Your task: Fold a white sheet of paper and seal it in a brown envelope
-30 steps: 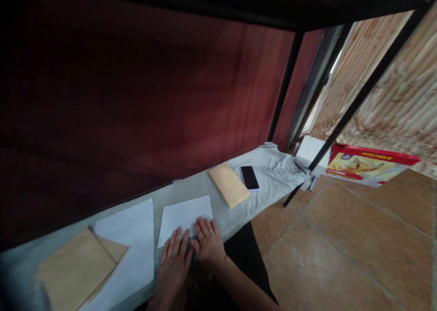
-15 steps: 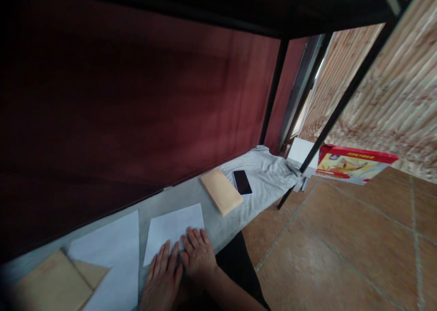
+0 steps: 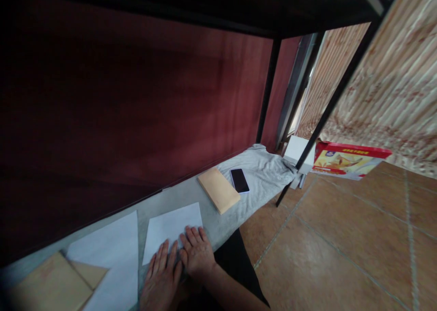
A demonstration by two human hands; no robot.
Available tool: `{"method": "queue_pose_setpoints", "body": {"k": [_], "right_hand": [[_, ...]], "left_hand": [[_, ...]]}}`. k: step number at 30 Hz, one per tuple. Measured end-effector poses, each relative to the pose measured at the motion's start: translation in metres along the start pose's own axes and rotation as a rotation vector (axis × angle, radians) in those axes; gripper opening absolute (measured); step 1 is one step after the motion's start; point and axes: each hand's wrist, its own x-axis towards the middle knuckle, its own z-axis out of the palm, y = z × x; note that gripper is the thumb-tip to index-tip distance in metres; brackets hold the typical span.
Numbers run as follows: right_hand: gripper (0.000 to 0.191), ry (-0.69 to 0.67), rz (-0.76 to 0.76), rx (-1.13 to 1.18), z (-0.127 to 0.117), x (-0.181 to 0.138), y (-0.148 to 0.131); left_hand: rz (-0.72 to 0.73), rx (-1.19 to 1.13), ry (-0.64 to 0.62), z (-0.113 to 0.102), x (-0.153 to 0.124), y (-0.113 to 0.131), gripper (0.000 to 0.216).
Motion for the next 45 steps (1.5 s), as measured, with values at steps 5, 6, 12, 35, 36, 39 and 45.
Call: {"method": "queue_pose_setpoints", "body": {"k": [5, 6, 12, 35, 36, 39, 45], "right_hand": [[0.049, -0.014, 0.01, 0.01, -0.003, 0.0, -0.001], [0.049, -0.016, 0.014, 0.016, -0.005, 0.0, -0.001], [0.048, -0.041, 0.025, 0.02, -0.007, 0.001, -0.002], [0.047, -0.071, 0.06, 0.052, -0.014, 0.014, -0.009], [0.048, -0.08, 0.058, 0.057, -0.014, 0.017, -0.011], [0.049, -0.11, 0.036, 0.047, -0.009, 0.024, -0.015], [0.053, -0.016, 0.102, -0.072, 0.007, 0.014, -0.005]], "left_hand": [[-0.016, -0.015, -0.018, -0.001, 0.001, 0.001, 0.049], [-0.018, -0.018, -0.023, -0.002, 0.001, 0.001, 0.048], [-0.023, -0.014, -0.053, -0.001, 0.001, 0.001, 0.049], [-0.067, -0.092, -0.016, 0.011, -0.003, -0.008, 0.05], [-0.07, -0.094, -0.013, 0.013, 0.0, -0.013, 0.049], [-0.087, -0.119, 0.025, 0.018, 0.016, -0.026, 0.047], [-0.23, -0.192, -0.025, 0.02, 0.04, -0.03, 0.051]]}}
